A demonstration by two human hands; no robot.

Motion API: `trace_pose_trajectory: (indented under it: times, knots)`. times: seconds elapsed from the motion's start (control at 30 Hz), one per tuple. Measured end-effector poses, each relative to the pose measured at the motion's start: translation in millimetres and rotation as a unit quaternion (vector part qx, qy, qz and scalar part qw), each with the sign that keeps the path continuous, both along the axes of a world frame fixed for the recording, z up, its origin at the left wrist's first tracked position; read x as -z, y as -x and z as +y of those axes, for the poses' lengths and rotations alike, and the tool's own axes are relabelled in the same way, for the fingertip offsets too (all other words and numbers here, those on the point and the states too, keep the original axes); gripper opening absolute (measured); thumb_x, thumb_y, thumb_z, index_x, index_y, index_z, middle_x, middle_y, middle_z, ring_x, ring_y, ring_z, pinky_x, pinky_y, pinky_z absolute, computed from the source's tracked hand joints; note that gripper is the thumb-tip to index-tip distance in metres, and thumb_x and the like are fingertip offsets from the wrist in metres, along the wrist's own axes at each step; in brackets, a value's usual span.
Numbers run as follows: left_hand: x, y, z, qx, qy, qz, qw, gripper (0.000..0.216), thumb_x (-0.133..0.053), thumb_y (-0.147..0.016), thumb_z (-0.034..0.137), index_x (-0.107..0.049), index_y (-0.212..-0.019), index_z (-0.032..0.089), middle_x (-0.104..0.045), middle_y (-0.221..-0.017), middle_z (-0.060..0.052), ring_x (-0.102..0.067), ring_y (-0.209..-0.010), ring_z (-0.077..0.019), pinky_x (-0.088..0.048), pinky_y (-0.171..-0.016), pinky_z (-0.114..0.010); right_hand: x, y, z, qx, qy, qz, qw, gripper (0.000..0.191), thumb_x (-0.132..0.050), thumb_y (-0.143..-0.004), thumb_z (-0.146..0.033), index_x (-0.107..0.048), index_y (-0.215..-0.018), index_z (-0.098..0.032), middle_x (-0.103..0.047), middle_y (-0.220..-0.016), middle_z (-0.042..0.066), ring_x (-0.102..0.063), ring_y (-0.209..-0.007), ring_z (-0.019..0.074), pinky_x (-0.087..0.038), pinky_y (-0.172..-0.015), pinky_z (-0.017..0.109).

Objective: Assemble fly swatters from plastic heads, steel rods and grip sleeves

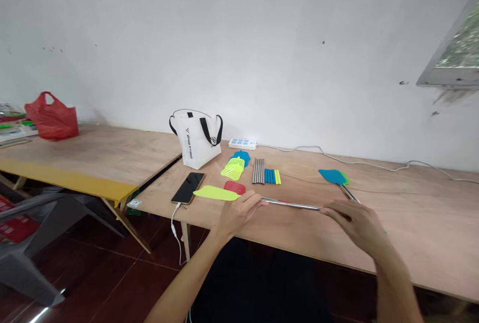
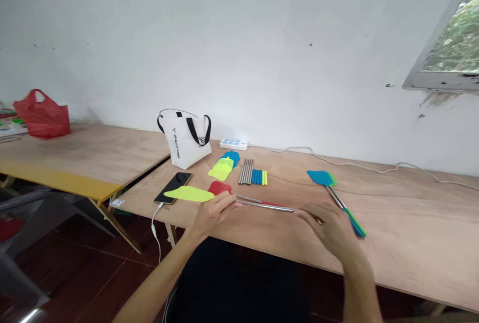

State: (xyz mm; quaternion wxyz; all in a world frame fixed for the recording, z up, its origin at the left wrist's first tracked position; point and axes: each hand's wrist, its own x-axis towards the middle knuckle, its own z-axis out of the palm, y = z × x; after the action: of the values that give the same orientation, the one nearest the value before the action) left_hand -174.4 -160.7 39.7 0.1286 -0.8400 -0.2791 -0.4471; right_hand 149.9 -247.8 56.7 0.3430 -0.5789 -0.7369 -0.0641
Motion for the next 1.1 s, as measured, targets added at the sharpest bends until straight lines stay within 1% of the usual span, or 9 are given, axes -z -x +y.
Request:
trace_pose_trajectory:
  times: [0.2, 0.47, 0.57, 0.63, 0.77, 0.83, 0.9, 0.97, 1.1]
  knots:
    - [9.5, -17.9, -1.4, 0.020, 0.028, 0.025, 0.999, 0.045, -0.036, -0.110, 0.040, -0.060, -0.078, 0.018, -0.057, -0.068, 0.001, -0.050, -0.057, -0.0093, -0.031, -0.055, -0.023, 8.2, 67.9, 16.6, -0.018, 0.026, 0.007, 0.999, 0.054, -0.038, -0.103, -0.061, -0.078, -0.089, -0.027, -0.078, -0.082, 0.005, -0.071, -0.075, 0.0205, -0.049, -0.070, 0.029]
    - [10.6, -19.0, -4.6, 0.067, 0.076, 0.030, 0.994, 0.046, -0.034, -0.110, 0.041, -0.058, -0.078, 0.018, -0.059, -0.071, 0.001, -0.055, -0.062, -0.0102, -0.034, -0.058, -0.023, 9.5, 95.9, 5.1, 0.045, -0.010, -0.035, 0.998, 0.067, -0.027, -0.103, -0.066, -0.077, -0.085, -0.026, -0.076, -0.069, 0.004, -0.067, -0.056, 0.0180, -0.029, -0.054, 0.028]
    - [9.5, -17.1, -1.8, 0.066, 0.119, 0.038, 0.990, 0.044, -0.037, -0.109, 0.044, -0.062, -0.083, 0.018, -0.063, -0.075, 0.000, -0.058, -0.065, -0.0115, -0.038, -0.058, -0.023, 11.6, 99.3, 8.3, 0.052, 0.004, -0.019, 0.998, 0.068, -0.026, -0.102, -0.069, -0.077, -0.084, -0.027, -0.076, -0.069, 0.004, -0.067, -0.056, 0.0180, -0.029, -0.054, 0.028]
    - [6.0, -15.3, -1.7, 0.072, 0.143, 0.030, 0.987, 0.041, -0.038, -0.109, 0.044, -0.066, -0.093, 0.019, -0.068, -0.084, -0.002, -0.063, -0.072, -0.0129, -0.043, -0.062, -0.022, 13.3, 99.0, 12.3, 0.044, 0.025, 0.022, 0.998, 0.067, -0.027, -0.101, -0.070, -0.077, -0.085, -0.027, -0.077, -0.074, 0.004, -0.069, -0.061, 0.0182, -0.033, -0.055, 0.027]
    - [-6.0, -14.2, -9.3, 0.118, 0.157, -0.009, 0.980, 0.036, -0.044, -0.107, 0.044, -0.063, -0.131, 0.024, -0.068, -0.127, -0.009, -0.067, -0.108, -0.0192, -0.053, -0.079, -0.025, 14.9, 91.6, 18.2, 0.051, 0.048, 0.116, 0.991, 0.062, -0.034, -0.097, -0.073, -0.073, -0.084, -0.027, -0.077, -0.083, 0.004, -0.070, -0.072, 0.0202, -0.042, -0.063, 0.027]
    - [-10.6, -15.1, -14.0, 0.140, 0.181, -0.021, 0.973, 0.037, -0.049, -0.105, 0.044, -0.063, -0.133, 0.026, -0.067, -0.134, -0.008, -0.069, -0.104, -0.0193, -0.054, -0.079, -0.026, 13.8, 86.4, 18.5, 0.071, 0.051, 0.149, 0.985, 0.060, -0.039, -0.094, -0.076, -0.070, -0.083, -0.026, -0.077, -0.083, 0.005, -0.070, -0.075, 0.0218, -0.044, -0.066, 0.029]
    - [-12.1, -17.0, -16.6, 0.153, 0.245, -0.053, 0.956, 0.033, -0.053, -0.103, 0.045, -0.070, -0.123, 0.026, -0.073, -0.123, -0.007, -0.070, -0.086, -0.0165, -0.053, -0.073, -0.026, 11.5, 83.0, 17.6, 0.080, 0.056, 0.173, 0.980, 0.058, -0.042, -0.092, -0.077, -0.067, -0.084, -0.026, -0.076, -0.083, 0.005, -0.070, -0.076, 0.0227, -0.045, -0.067, 0.029]
    - [-10.8, -19.9, -16.2, 0.166, 0.338, -0.103, 0.921, 0.033, -0.054, -0.102, 0.047, -0.073, -0.117, 0.025, -0.076, -0.112, -0.006, -0.070, -0.079, -0.0159, -0.052, -0.069, -0.025, 9.3, 84.0, 16.3, 0.072, 0.067, 0.191, 0.977, 0.055, -0.042, -0.094, -0.075, -0.064, -0.084, -0.025, -0.074, -0.081, 0.004, -0.069, -0.074, 0.0216, -0.045, -0.066, 0.029]
    - [-5.8, -27.5, -11.0, 0.248, 0.462, -0.215, 0.824, 0.041, -0.050, -0.103, 0.050, -0.066, -0.129, 0.023, -0.071, -0.125, -0.009, -0.069, -0.105, -0.0220, -0.055, -0.082, -0.029, 12.2, 101.3, 15.7, 0.016, 0.098, 0.191, 0.976, 0.050, -0.038, -0.098, -0.069, -0.059, -0.084, -0.025, -0.068, -0.071, 0.000, -0.065, -0.065, 0.0182, -0.043, -0.061, 0.027]
